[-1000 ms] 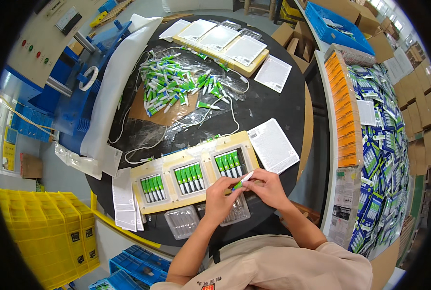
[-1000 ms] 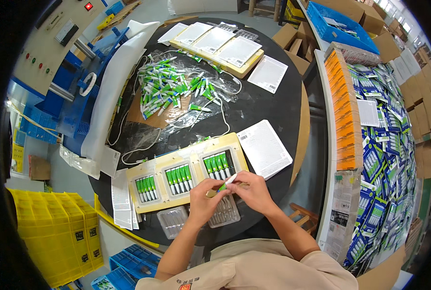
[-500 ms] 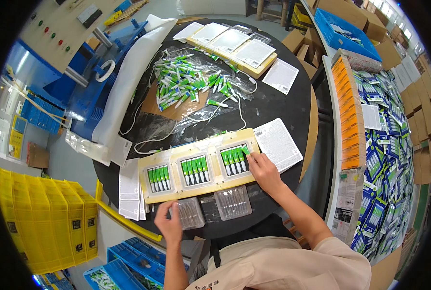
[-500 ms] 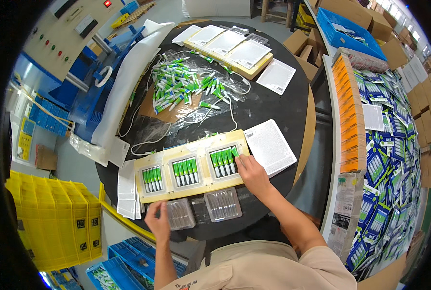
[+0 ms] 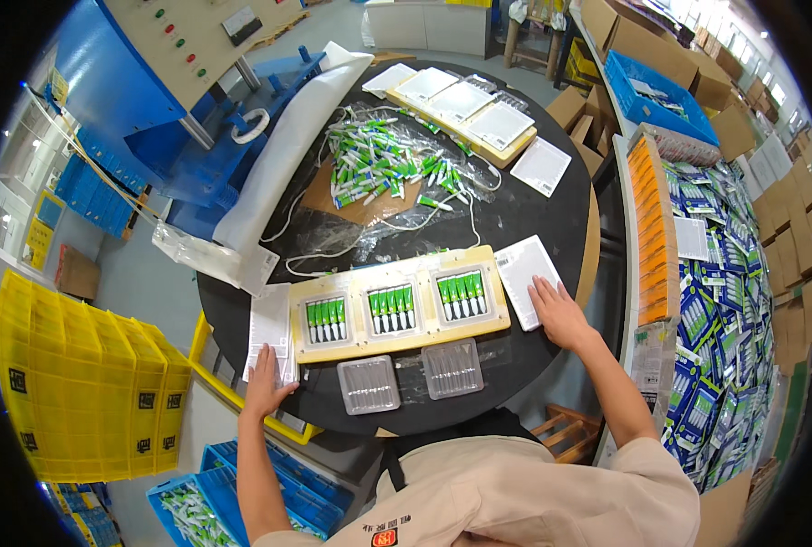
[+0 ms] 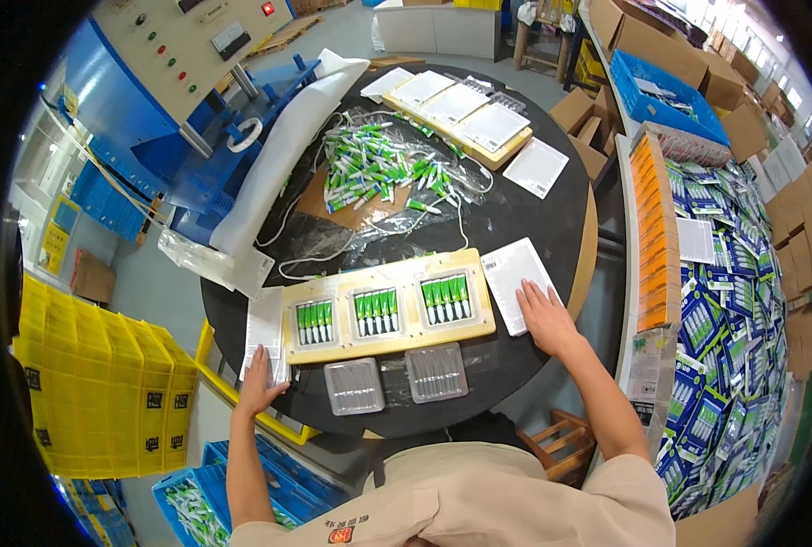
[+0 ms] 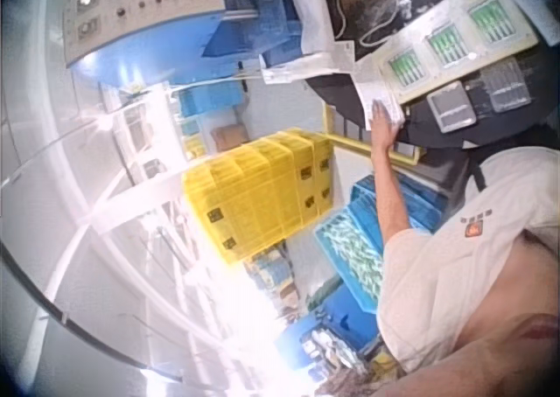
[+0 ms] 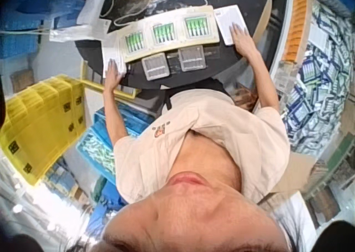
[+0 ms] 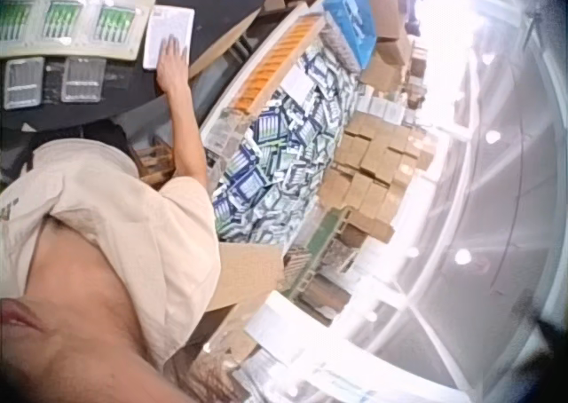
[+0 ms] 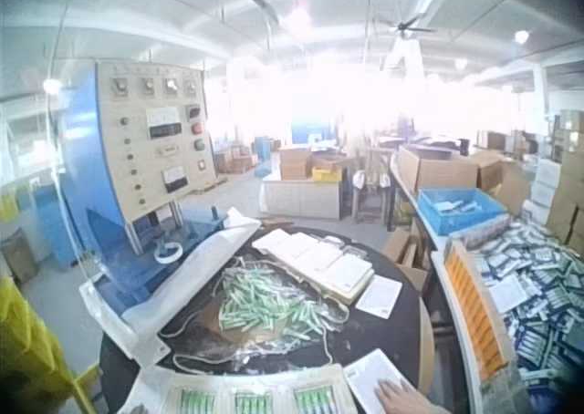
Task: The person places green glue tubes into a wooden jig, then closes white paper covers over them. They stack the completed sets and place them into a cardboard box. The person retrieves a stack of new paper covers from the box and resumes the assembly process.
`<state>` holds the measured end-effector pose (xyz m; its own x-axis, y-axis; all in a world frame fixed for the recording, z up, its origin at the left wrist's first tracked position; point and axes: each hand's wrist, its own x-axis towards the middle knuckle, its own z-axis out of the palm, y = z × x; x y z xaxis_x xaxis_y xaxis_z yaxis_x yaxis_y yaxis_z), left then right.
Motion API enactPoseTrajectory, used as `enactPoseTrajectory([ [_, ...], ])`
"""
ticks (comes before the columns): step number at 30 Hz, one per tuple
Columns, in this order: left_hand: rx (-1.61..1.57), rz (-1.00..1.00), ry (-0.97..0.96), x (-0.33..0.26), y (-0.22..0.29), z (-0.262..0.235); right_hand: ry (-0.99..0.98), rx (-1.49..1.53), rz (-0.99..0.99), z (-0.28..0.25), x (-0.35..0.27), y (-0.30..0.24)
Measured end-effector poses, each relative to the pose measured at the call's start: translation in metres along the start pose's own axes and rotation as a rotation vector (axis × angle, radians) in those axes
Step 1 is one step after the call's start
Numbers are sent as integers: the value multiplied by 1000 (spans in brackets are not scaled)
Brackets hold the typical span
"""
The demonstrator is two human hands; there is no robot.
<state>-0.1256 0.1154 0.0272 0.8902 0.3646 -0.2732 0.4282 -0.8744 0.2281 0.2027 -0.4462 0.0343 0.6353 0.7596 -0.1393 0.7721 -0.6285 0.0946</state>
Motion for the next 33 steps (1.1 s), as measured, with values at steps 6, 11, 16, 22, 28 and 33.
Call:
enactPoseTrajectory([
  [6, 145, 149, -51, -8, -16, -8, 149, -44, -115, 13, -18, -5],
  [11, 399, 337, 161, -15, -12, 10, 399, -19, -69, 20, -29, -11],
  [16, 400, 398, 433, -26, -4, 31, 460, 194, 73, 5, -30, -24],
  [22, 231, 232, 417, -30, 15, 26, 877, 184, 219, -64, -32, -65],
  [28, 269, 299, 493, -24, 15, 34, 709, 172, -91, -28, 16, -132],
  [33, 316, 300, 620, -29, 27, 9, 601, 147, -62, 1, 15, -146],
])
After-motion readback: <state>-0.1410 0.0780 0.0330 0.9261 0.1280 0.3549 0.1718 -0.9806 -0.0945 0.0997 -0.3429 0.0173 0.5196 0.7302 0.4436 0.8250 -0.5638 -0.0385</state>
